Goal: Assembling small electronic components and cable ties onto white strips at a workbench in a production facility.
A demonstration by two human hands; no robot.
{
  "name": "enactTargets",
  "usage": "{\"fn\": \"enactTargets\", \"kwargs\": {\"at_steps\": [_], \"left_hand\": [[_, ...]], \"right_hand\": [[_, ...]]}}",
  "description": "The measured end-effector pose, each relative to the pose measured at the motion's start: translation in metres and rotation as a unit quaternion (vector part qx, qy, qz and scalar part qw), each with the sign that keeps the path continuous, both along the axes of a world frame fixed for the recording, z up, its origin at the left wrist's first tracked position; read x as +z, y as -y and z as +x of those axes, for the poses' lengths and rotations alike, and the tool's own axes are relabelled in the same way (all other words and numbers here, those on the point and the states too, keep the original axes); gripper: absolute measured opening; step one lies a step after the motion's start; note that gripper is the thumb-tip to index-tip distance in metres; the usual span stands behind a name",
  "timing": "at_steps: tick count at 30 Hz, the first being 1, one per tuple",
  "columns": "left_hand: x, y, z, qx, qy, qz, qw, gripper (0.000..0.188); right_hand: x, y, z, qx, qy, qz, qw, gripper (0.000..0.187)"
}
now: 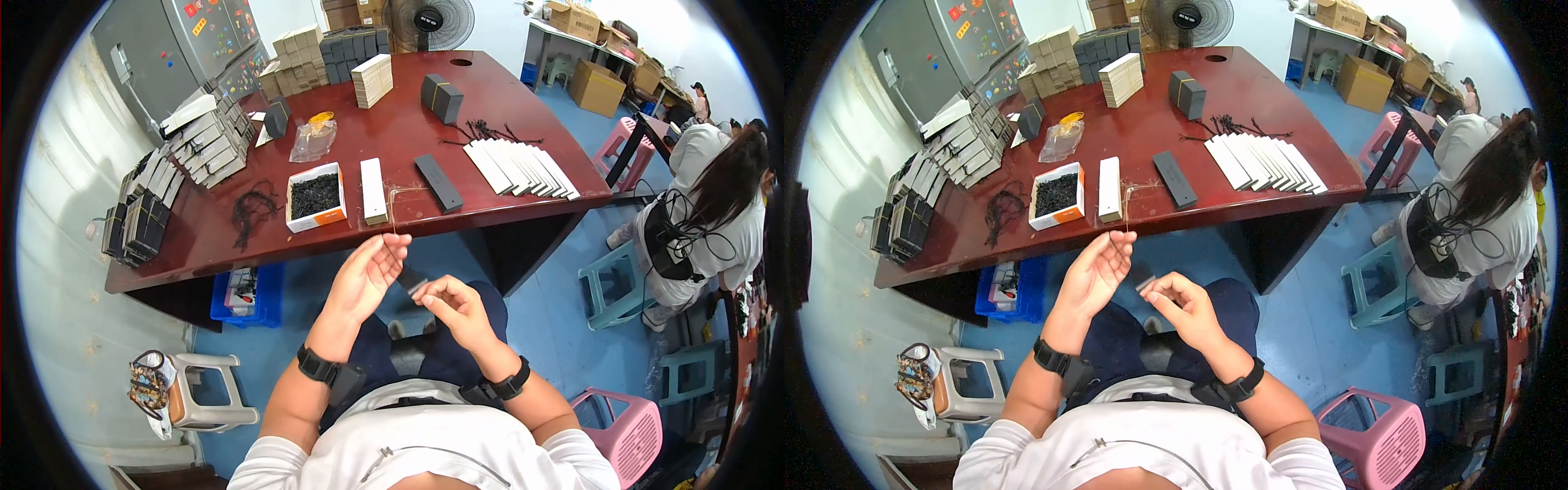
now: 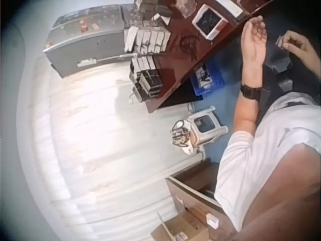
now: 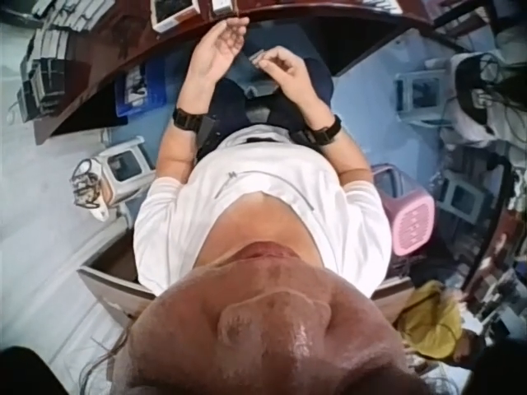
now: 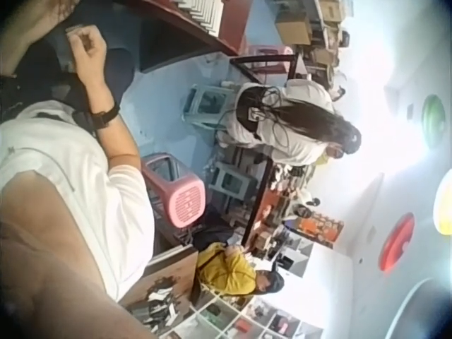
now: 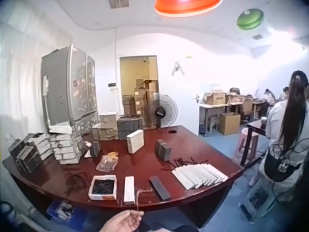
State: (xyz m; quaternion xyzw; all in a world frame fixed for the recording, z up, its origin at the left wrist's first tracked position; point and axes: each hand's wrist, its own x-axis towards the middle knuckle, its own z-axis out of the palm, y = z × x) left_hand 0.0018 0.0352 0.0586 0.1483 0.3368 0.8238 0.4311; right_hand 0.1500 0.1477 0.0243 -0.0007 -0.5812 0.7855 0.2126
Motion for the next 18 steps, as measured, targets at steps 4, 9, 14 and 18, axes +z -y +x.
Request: {"fn": "enactTargets", "kwargs": {"at_steps": [4,9,14,18], "left_hand": [[-0.011,0.026,0.019,-0.103,-0.04,-0.006,0.994,0.026],[-0.022,0.038,0.039,-0.192,-0.02,-0.086,0.977,0.033],[-0.027,0.031,0.051,-0.236,-0.044,-0.072,0.968,0.021],[-0.025,0.038,0.047,-0.239,-0.044,-0.082,0.966,0.016]], "right_hand": [[0.008,-0.003,0.022,0.018,0.031,-0.011,0.999,0.006],[0.033,-0.002,0.029,-0.142,-0.002,0.315,0.938,0.009],[0.033,0.007,0.023,-0.161,0.022,0.38,0.911,0.009],[0.01,0.001,0.028,-0.09,0.028,0.197,0.976,0.024]]}}
